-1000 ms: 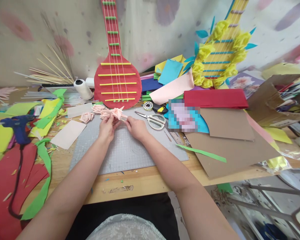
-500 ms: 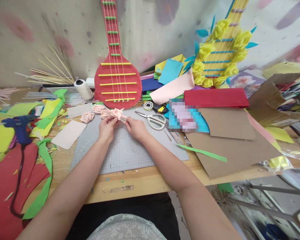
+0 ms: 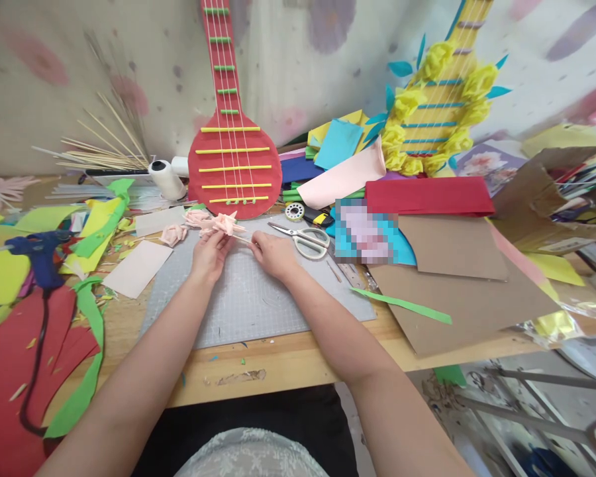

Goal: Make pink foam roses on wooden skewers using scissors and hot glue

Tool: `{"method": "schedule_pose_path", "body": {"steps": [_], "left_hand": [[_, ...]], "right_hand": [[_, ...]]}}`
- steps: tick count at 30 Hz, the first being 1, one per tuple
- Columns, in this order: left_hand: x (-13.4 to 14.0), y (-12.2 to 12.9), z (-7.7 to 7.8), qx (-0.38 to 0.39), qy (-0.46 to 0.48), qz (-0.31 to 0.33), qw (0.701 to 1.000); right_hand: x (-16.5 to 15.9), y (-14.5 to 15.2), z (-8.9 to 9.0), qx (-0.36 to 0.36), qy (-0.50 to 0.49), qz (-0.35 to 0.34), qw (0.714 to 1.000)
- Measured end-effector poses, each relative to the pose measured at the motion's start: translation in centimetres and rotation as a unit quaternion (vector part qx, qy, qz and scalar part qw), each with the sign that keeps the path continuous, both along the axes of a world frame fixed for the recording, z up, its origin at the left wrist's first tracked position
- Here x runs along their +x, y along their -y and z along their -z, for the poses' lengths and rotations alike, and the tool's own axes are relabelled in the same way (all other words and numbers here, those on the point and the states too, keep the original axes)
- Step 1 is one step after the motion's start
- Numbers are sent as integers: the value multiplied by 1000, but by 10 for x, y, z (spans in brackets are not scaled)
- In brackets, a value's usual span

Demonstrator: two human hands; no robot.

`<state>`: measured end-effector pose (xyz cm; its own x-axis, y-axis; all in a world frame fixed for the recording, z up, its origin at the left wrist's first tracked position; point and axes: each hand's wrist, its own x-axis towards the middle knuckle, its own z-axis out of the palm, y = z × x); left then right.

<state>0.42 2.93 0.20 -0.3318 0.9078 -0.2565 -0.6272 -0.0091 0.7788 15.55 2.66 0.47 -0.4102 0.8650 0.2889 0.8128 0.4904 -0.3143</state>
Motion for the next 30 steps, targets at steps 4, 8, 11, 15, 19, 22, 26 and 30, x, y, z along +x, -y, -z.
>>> {"method": "schedule_pose_path", "body": {"steps": [4, 8, 11, 15, 19, 22, 26, 30], "left_hand": [[-16, -5, -3, -15, 8, -53, 998], [-25, -8, -3, -38, -12, -55, 998], [-18, -5, -2, -31, -45, -4, 998], [2, 2, -2, -26, -78, 76, 994], [13, 6, -3, -33, -99, 92, 990], [13, 7, -2, -26, -122, 106, 986], [11, 7, 0, -11, -137, 129, 982], [10, 7, 4, 10, -128, 125, 984]], "right_hand": [[7, -3, -1, -9, -24, -12, 1000], [13, -7, -1, -34, -118, 44, 991], [11, -9, 2, -75, -211, 74, 972], [5, -9, 5, -149, -284, 55, 946], [2, -8, 3, -177, -299, 36, 937], [3, -7, 3, -180, -294, 22, 939], [6, -9, 8, -162, -268, 21, 949], [6, -13, 12, -150, -303, 39, 940]]}}
